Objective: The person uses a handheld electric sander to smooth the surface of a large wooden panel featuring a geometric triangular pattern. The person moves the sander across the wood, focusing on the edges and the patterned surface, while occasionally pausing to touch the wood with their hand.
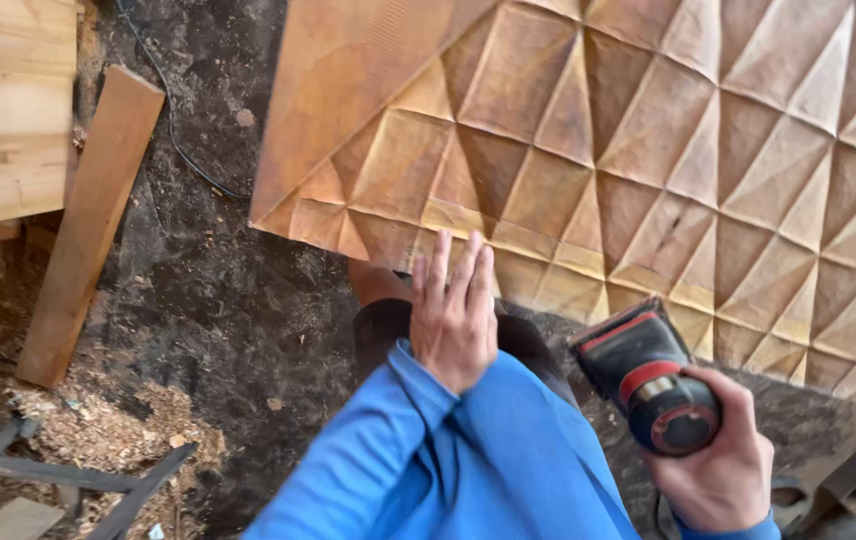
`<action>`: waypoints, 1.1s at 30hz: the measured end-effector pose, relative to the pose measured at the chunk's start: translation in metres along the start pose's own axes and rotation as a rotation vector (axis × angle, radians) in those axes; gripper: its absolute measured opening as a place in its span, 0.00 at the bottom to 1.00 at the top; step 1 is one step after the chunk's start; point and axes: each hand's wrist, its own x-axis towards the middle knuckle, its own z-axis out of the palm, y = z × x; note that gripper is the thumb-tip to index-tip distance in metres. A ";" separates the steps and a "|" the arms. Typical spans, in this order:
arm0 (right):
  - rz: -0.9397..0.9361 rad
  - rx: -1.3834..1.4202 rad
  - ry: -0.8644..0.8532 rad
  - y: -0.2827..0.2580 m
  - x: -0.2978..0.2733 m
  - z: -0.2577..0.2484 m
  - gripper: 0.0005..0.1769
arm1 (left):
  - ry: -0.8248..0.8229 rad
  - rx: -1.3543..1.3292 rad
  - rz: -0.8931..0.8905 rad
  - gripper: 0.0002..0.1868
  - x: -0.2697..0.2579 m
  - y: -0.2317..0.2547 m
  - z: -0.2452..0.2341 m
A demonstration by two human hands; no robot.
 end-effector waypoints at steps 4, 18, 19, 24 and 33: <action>0.076 0.060 0.086 0.014 -0.010 -0.005 0.42 | -0.292 0.073 0.171 0.40 -0.022 -0.002 0.029; 0.150 0.262 0.193 0.035 -0.036 0.003 0.46 | -0.283 0.154 0.227 0.38 -0.010 0.001 0.044; 0.131 0.300 0.203 0.035 -0.037 0.006 0.46 | -0.308 0.149 0.203 0.40 -0.008 0.002 0.041; 0.127 0.384 0.241 0.036 -0.044 0.012 0.48 | -0.304 0.121 0.410 0.40 -0.015 0.021 0.023; 0.083 0.270 0.194 0.014 -0.035 0.015 0.44 | -0.327 -0.316 0.475 0.06 -0.019 0.003 -0.055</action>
